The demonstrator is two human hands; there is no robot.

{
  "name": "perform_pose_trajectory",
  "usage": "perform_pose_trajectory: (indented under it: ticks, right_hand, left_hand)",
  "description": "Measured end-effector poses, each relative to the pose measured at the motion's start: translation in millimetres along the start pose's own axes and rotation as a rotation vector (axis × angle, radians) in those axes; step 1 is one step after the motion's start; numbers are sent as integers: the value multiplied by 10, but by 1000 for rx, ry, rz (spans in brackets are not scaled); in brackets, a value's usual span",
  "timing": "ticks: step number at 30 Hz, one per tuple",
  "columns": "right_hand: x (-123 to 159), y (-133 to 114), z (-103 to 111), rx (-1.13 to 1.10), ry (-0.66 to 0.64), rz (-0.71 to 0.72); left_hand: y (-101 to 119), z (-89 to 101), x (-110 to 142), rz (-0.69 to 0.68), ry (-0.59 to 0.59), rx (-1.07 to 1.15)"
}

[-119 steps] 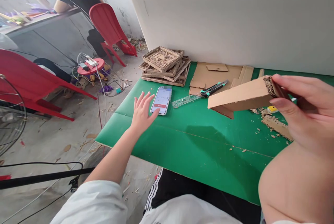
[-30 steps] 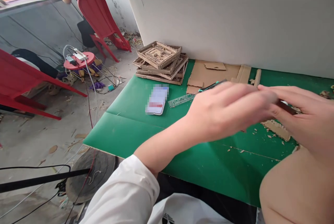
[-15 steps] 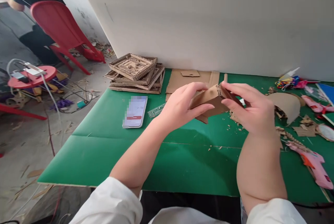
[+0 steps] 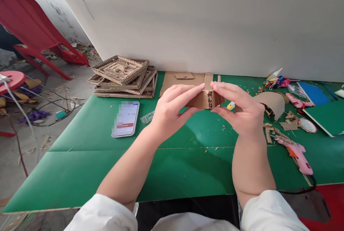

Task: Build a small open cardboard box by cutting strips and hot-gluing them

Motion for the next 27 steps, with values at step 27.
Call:
perform_pose_trajectory:
  ticks: [27]
  right_hand:
    - [-4,-114,10,50,-6,28]
  left_hand:
    - [122,62,-17,-7,-52,-9]
Point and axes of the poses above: each hand's wrist, its own x-axis away from the middle knuckle, its own z-axis out of the back of the hand, y = z × x, the point moved 6 cm from there along -x, towards the middle knuckle, and after that the axes turned 13 degrees about -y, right-handed, at the moved point
